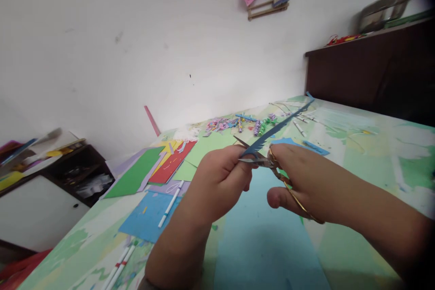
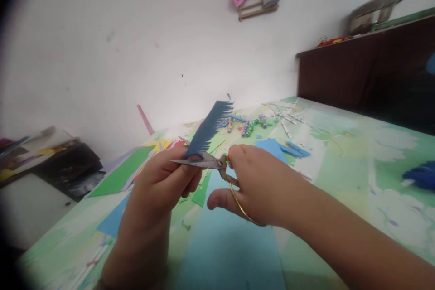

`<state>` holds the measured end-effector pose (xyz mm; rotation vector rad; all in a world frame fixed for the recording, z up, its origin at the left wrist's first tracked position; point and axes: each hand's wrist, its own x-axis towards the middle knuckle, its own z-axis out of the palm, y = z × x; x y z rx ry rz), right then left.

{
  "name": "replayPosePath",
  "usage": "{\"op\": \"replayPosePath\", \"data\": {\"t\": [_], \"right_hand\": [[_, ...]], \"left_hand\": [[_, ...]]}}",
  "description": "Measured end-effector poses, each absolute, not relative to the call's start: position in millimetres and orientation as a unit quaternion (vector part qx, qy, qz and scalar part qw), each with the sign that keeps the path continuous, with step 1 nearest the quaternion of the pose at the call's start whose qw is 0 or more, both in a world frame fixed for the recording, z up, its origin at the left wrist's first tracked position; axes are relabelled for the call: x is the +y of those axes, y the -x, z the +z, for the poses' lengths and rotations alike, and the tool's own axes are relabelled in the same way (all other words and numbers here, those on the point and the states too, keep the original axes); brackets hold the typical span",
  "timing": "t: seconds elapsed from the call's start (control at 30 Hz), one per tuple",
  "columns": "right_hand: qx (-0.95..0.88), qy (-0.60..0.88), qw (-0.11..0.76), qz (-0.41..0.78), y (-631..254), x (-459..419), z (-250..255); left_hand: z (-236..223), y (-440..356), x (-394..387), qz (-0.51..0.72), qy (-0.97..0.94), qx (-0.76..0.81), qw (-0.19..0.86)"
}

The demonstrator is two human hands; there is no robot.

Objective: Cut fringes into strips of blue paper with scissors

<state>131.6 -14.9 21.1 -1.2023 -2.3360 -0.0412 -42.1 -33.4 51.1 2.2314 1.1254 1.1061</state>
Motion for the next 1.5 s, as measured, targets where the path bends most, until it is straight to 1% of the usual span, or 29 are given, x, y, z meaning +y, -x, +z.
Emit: {"op": "replayPosePath", "data": {"t": [0.2, 0.4, 0.73, 0.83, 0.93, 1.23, 1.37, 1.5], "right_hand": [[-0.859, 0.432, 0.273, -0.031, -129, -15, 17], [-0.853, 0.453, 0.257, -0.033, -130, -14, 18], [-0.843, 0.472, 0.253, -0.056, -126, -15, 19], [-0.839, 0.476, 0.254, -0.073, -124, -14, 18], [-0.833, 0.483, 0.256, -0.084, -124, -13, 16], [-0.836, 0.489, 0.24, -0.071, -123, -10, 17], [-0.836, 0.499, 0.219, -0.056, -123, -9, 19], [-0.839, 0.503, 0.208, -0.024, -123, -10, 21]], "left_hand": [[48, 37, -34, 0.401, -0.811, 0.4, 0.149], [48, 34, -32, 0.398, -0.818, 0.401, 0.111], [47, 36, -30, 0.404, -0.814, 0.404, 0.102], [47, 38, -30, 0.414, -0.808, 0.402, 0.116], [51, 41, -30, 0.399, -0.815, 0.394, 0.147], [53, 46, -29, 0.421, -0.761, 0.401, 0.288], [55, 46, -31, 0.418, -0.752, 0.409, 0.304], [56, 46, -31, 0.414, -0.757, 0.422, 0.28]]}}
